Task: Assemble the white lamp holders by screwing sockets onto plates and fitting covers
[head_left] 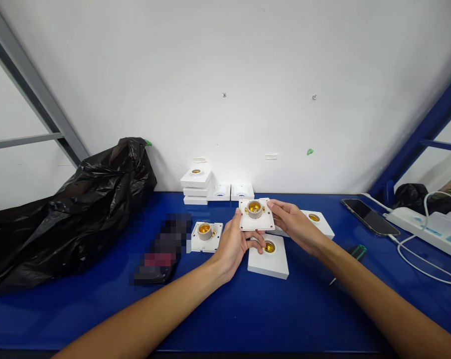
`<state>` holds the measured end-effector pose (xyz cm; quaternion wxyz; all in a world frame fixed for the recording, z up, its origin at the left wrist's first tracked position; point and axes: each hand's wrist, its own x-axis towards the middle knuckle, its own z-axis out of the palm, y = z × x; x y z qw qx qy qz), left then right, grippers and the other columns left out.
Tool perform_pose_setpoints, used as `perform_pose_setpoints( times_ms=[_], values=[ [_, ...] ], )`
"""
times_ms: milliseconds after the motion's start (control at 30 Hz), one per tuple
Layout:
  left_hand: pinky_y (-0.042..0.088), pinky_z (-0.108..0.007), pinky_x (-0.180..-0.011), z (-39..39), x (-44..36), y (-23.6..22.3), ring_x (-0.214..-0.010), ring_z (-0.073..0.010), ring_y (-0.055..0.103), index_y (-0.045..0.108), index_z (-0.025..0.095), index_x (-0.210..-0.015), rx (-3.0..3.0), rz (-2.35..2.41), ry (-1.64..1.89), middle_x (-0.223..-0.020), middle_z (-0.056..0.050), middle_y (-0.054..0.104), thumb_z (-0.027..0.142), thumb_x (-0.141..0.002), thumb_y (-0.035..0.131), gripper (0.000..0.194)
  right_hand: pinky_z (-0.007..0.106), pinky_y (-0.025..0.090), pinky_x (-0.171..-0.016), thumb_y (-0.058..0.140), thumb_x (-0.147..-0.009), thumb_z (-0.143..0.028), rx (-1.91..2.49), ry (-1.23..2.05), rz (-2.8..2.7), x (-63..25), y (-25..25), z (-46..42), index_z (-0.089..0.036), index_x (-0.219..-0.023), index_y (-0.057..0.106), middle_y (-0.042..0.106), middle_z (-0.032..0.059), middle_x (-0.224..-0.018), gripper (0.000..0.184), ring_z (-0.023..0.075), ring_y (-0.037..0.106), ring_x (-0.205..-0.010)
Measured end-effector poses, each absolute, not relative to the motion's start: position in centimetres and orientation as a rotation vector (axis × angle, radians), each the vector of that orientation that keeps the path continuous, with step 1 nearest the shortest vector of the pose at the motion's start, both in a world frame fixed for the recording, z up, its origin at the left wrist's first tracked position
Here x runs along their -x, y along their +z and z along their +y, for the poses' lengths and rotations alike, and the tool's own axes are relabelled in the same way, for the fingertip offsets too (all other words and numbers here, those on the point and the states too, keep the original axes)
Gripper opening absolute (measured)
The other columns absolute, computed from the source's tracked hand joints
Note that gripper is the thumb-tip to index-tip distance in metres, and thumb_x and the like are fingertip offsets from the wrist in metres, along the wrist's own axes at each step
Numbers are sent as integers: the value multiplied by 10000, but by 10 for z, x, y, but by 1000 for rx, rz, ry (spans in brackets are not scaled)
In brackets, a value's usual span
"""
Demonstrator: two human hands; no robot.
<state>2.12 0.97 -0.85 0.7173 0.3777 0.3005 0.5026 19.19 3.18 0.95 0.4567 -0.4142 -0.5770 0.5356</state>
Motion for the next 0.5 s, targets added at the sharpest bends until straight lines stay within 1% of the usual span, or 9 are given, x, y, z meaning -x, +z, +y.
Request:
perform_pose_setpoints(
  times_ms=[100,167,200,267,300,367,433,500],
  values=[
    [484,-265,-466,11,-21,-5,-540,-184,649,562,131,-1053,-845,678,1181,-761,-83,695,608,-978,556,483,370,558,-804,555,-955,-518,1060,1215,-1481,-197,7,40,-215,-1169,719,739,78,-982,405,220,682,-911],
    [470,-260,-462,12,-20,-3,-511,-178,633,558,137,-1034,-847,702,1235,-706,-63,682,602,-977,561,468,377,570,-812,531,-955,-463,1146,1028,-1525,-201,7,53,-209,-1233,683,740,93,-1025,406,220,694,-920],
    [460,-256,-457,13,-19,-1,-498,-176,625,559,139,-1014,-847,717,1257,-670,-51,667,602,-975,561,465,386,570,-830,536,-947,-414,1170,986,-1534,-202,7,61,-202,-1240,673,741,102,-1042,388,223,697,-937],
    [446,-251,-451,15,-18,1,-484,-171,614,557,143,-966,-850,734,1288,-630,-39,646,599,-972,562,456,404,567,-841,561,-912,-330,1193,943,-1568,-201,8,79,-199,-1199,685,751,108,-1025,340,231,705,-936],
    [444,-249,-450,16,-16,2,-483,-168,611,557,144,-952,-849,737,1301,-630,-39,645,594,-972,563,451,411,564,-847,581,-887,-296,1198,920,-1600,-199,10,89,-198,-1147,705,758,107,-1011,305,238,707,-941],
    [444,-247,-450,19,-14,3,-488,-162,610,557,141,-952,-839,733,1326,-652,-47,655,580,-976,562,439,407,546,-882,617,-832,-230,1184,862,-1687,-189,13,106,-202,-1056,731,761,109,-1075,254,240,696,-989],
    [444,-247,-444,22,-11,4,-480,-159,604,557,137,-972,-819,734,1353,-665,-49,659,567,-986,547,431,383,540,-861,657,-754,-164,1160,827,-1788,-177,15,121,-206,-1009,743,770,94,-1097,272,234,693,-974],
    [442,-250,-435,24,-10,5,-470,-161,601,555,136,-966,-797,754,1379,-652,-44,651,557,-1001,517,424,367,531,-838,690,-687,-127,1147,798,-1878,-165,14,131,-203,-913,750,793,68,-978,246,235,696,-908]
  ],
)
